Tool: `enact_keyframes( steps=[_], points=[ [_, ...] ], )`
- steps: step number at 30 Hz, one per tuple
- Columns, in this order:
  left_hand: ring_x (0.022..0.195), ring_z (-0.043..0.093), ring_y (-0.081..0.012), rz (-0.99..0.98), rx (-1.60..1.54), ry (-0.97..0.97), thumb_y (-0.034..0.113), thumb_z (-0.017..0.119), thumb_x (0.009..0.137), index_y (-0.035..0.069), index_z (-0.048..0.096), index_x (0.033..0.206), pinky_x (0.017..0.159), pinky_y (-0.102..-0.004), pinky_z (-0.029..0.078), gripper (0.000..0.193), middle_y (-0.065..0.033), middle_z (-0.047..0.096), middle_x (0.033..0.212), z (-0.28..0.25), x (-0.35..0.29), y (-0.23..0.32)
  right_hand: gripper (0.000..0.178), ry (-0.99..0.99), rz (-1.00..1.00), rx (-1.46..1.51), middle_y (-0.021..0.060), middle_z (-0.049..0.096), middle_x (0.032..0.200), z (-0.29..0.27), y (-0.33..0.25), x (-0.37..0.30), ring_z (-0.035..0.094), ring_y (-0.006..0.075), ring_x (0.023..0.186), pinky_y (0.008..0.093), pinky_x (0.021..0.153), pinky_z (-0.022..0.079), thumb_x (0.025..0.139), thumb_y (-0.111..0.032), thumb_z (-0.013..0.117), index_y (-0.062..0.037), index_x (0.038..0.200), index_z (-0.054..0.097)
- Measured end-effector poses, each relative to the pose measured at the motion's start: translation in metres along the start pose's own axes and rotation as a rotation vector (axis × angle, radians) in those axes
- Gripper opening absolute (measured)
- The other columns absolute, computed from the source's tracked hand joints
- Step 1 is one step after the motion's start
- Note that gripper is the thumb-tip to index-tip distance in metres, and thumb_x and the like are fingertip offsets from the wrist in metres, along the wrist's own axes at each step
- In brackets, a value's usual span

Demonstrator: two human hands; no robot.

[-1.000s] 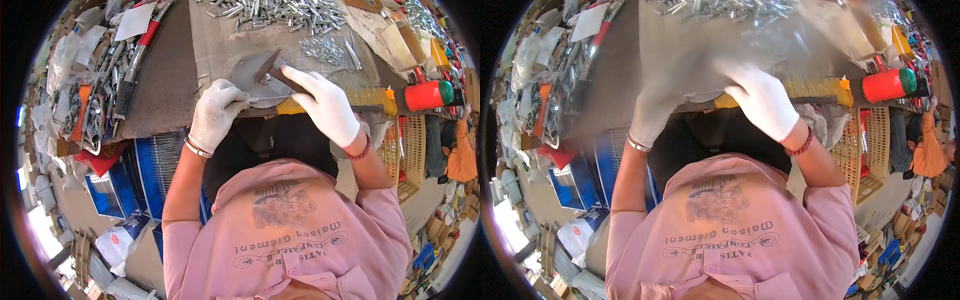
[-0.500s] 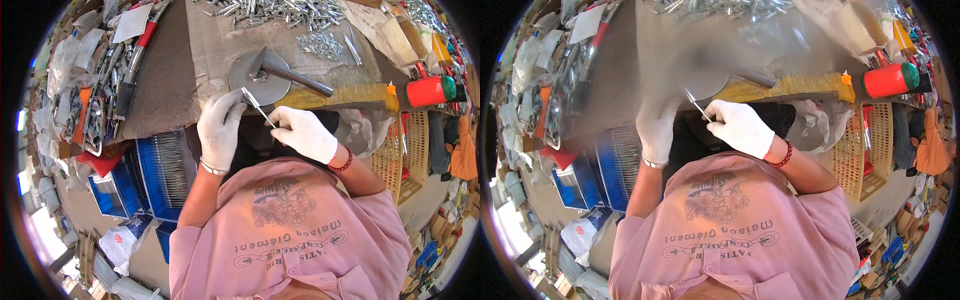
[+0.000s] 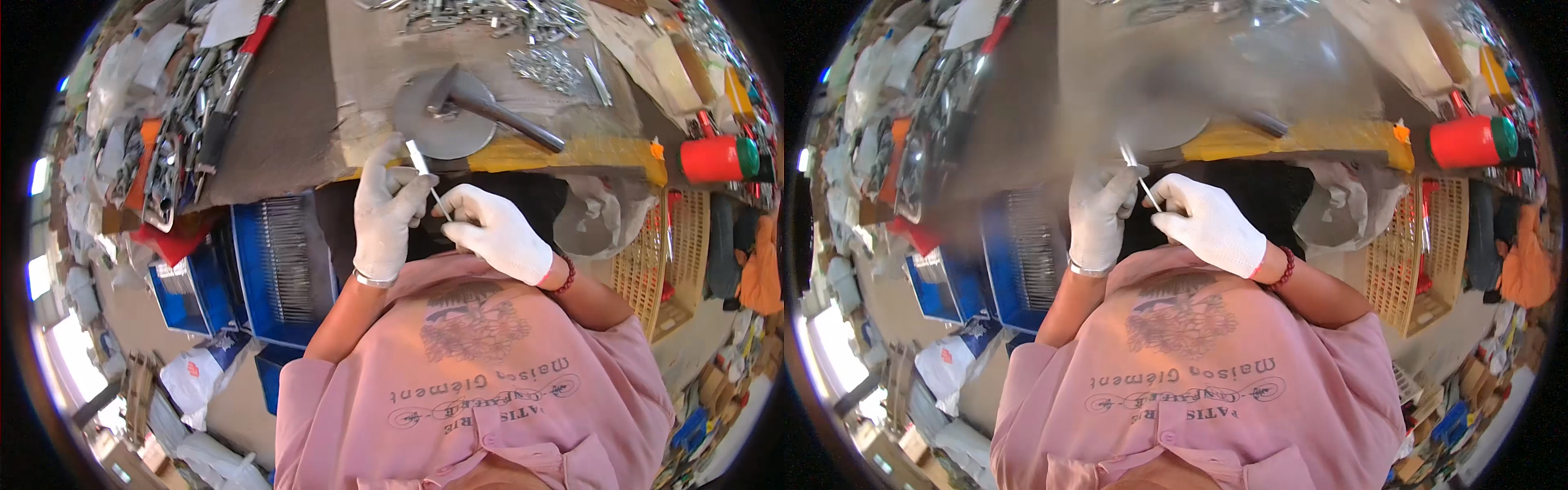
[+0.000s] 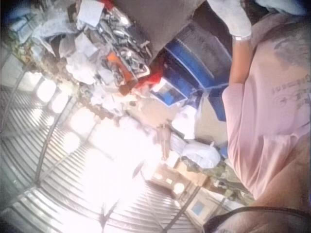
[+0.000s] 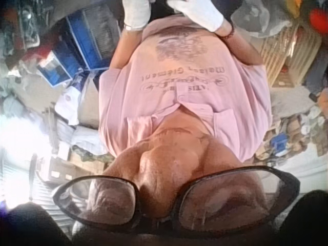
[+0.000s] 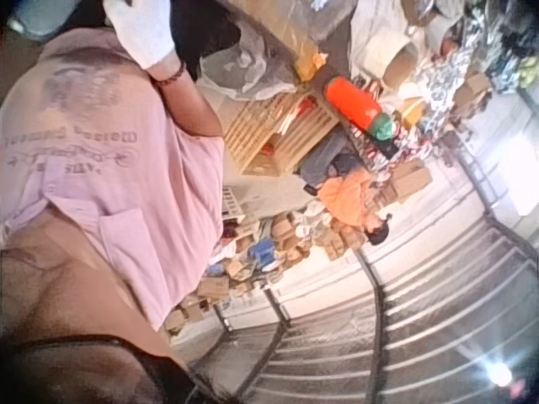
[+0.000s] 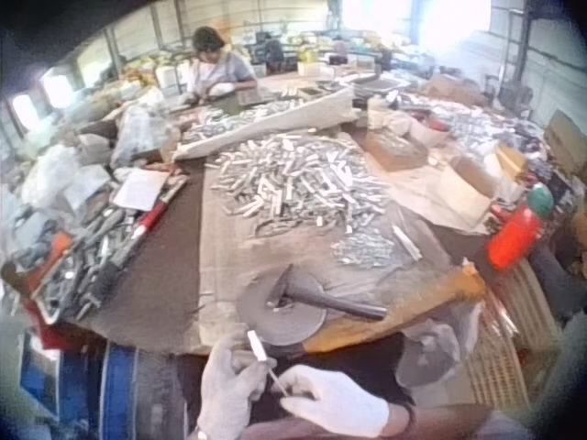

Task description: Assembling small metal components using a specialized workbench fixture on a factory floor.

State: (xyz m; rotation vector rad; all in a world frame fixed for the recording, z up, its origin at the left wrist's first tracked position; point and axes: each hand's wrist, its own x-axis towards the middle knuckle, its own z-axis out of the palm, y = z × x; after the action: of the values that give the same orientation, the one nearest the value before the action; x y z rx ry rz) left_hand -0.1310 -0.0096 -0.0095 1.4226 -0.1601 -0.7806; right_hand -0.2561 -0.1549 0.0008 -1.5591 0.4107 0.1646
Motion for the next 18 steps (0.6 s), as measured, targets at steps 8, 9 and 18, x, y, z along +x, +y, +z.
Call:
enact_keyframes(
  steps=[8,9,18],
  points=[
    [0.065,0.053,-0.0049,0.009,0.007,0.256,0.003,0.076,0.089,-0.001,0.051,0.142,0.055,-0.0211,0.041,0.058,-0.0028,0.067,0.086,-0.069,-0.017,0.013,0.045,0.211,-0.139,-0.074,0.0032,0.068,0.089,-0.02,-0.012,0.007,0.056,0.0071,0.066,0.0226,0.063,0.047,0.098,-0.006,0.058,-0.0029,0.142,0.059],
    [0.064,0.052,-0.0051,0.0,-0.002,0.383,0.004,0.075,0.089,-0.001,0.052,0.141,0.054,-0.0213,0.04,0.057,-0.0023,0.067,0.086,-0.086,-0.025,0.011,0.044,0.277,-0.158,-0.081,0.0041,0.067,0.089,-0.028,-0.005,0.011,0.054,0.0066,0.065,0.0221,0.062,0.046,0.099,-0.006,0.056,-0.0023,0.143,0.059],
    [0.085,0.071,-0.0196,-0.096,0.046,1.199,0.004,0.077,0.08,-0.003,0.065,0.127,0.076,-0.0313,0.058,0.049,-0.0121,0.073,0.106,-0.318,-0.037,-0.198,0.039,0.327,-0.081,-0.118,0.0049,0.064,0.086,-0.027,-0.01,0.029,0.049,0.004,0.059,0.0197,0.056,0.041,0.103,-0.003,0.051,-0.0017,0.142,0.061]
  ],
)
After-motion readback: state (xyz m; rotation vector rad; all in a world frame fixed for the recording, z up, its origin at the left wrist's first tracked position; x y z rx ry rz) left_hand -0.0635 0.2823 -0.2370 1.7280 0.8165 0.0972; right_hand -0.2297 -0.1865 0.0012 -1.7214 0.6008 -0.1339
